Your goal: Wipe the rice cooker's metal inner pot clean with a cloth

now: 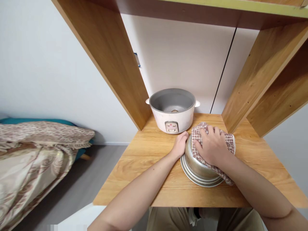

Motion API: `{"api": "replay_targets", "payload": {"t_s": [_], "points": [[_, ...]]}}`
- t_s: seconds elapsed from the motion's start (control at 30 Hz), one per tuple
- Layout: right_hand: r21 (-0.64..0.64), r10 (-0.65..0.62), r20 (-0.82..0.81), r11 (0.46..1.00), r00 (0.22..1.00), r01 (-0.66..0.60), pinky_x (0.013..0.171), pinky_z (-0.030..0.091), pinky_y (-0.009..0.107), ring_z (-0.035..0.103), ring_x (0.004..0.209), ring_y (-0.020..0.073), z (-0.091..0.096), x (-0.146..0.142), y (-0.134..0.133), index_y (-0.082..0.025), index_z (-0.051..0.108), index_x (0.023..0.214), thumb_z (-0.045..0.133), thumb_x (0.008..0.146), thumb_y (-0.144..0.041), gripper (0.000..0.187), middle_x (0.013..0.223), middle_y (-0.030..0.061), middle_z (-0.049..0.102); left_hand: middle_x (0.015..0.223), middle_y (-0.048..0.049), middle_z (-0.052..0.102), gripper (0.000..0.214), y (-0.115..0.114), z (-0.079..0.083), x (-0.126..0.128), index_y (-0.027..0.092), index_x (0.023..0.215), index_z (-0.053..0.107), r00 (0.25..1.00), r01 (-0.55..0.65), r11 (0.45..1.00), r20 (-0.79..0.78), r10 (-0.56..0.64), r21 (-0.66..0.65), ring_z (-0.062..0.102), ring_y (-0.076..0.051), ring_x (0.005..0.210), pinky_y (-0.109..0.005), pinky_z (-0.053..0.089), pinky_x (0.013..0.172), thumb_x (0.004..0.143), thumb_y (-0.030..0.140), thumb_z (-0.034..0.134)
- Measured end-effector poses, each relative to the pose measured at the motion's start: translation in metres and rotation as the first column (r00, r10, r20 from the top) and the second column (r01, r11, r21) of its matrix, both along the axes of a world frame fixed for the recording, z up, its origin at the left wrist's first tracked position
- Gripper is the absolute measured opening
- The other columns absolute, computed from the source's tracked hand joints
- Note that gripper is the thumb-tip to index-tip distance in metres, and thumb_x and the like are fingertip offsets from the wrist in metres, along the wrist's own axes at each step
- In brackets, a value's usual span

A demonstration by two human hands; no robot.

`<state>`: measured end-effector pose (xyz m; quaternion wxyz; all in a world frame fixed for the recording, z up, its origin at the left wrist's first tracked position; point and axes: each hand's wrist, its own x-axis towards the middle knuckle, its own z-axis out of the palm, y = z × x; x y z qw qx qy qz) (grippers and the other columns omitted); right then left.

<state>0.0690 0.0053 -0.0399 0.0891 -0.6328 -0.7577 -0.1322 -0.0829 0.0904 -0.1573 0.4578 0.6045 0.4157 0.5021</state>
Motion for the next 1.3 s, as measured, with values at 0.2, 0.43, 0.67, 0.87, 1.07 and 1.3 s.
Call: {"api": "replay_targets", "payload": {"t_s": [0.2, 0.43, 0.67, 0.87, 1.07, 1.3], "points": [[0.003, 0.011, 0.005, 1.000, 1.000, -0.011, 0.088, 0.038, 0.048, 0.050, 0.107, 0.0348, -0.0010, 0.0008, 0.0006, -0.017, 0.061, 0.115, 0.041, 0.098, -0.051, 0.042, 0.120, 0.0182, 0.059, 0.065, 0.0026, 0.049, 0.025, 0.0000, -0.0003, -0.0005, 0.022, 0.066, 0.045, 1.000, 0.002, 1.000, -0.005, -0.002, 0.000, 0.047, -0.018, 0.070, -0.030, 0.040, 0.071, 0.088, 0.035, 0.046], [0.003, -0.007, 0.006, 1.000, 1.000, 0.007, 0.085, 0.039, 0.049, 0.050, 0.104, 0.0353, 0.0012, -0.0004, 0.0003, -0.018, 0.062, 0.109, 0.042, 0.097, -0.051, 0.040, 0.116, 0.0189, 0.059, 0.063, 0.0027, 0.048, 0.028, -0.0009, 0.0014, -0.0002, 0.022, 0.065, 0.044, 1.000, -0.008, 1.000, -0.005, 0.008, 0.000, 0.047, -0.018, 0.069, -0.031, 0.039, 0.070, 0.089, 0.036, 0.047], [-0.002, 0.046, 0.002, 0.999, 0.999, -0.046, 0.094, 0.037, 0.049, 0.048, 0.114, 0.0357, -0.0011, 0.0023, 0.0014, -0.014, 0.057, 0.128, 0.039, 0.099, -0.050, 0.049, 0.132, 0.0204, 0.056, 0.064, 0.0032, 0.048, 0.028, 0.0001, -0.0006, -0.0006, 0.022, 0.065, 0.045, 1.000, -0.004, 1.000, 0.003, 0.004, 0.003, 0.046, -0.018, 0.069, -0.030, 0.040, 0.071, 0.089, 0.035, 0.048], [0.001, 0.018, -0.001, 1.000, 1.000, -0.018, 0.087, 0.038, 0.046, 0.052, 0.103, 0.0334, 0.0003, 0.0011, 0.0017, -0.018, 0.061, 0.109, 0.043, 0.097, -0.051, 0.040, 0.114, 0.0173, 0.060, 0.065, 0.0030, 0.050, 0.027, 0.0005, -0.0015, -0.0007, 0.022, 0.066, 0.046, 1.000, 0.002, 1.000, 0.005, -0.003, 0.003, 0.047, -0.018, 0.070, -0.030, 0.040, 0.072, 0.090, 0.036, 0.047], [-0.004, 0.037, -0.002, 0.999, 0.999, -0.037, 0.091, 0.040, 0.048, 0.053, 0.107, 0.0348, 0.0002, 0.0016, 0.0016, -0.017, 0.063, 0.113, 0.042, 0.097, -0.050, 0.042, 0.119, 0.0191, 0.061, 0.065, 0.0029, 0.049, 0.028, 0.0006, -0.0011, -0.0006, 0.022, 0.065, 0.044, 1.000, 0.004, 1.000, 0.003, -0.004, 0.001, 0.046, -0.018, 0.070, -0.030, 0.040, 0.072, 0.089, 0.036, 0.047], [-0.119, 0.047, -0.013, 0.992, 0.999, -0.048, 0.112, 0.030, 0.055, 0.043, 0.139, 0.0420, -0.0045, 0.0032, 0.0034, -0.007, 0.042, 0.151, 0.036, 0.101, -0.051, 0.067, 0.154, 0.0265, 0.043, 0.065, 0.0029, 0.048, 0.027, 0.0015, -0.0029, -0.0010, 0.022, 0.065, 0.045, 1.000, 0.002, 1.000, 0.002, -0.002, 0.009, 0.046, -0.018, 0.070, -0.030, 0.040, 0.072, 0.089, 0.035, 0.047]]}}
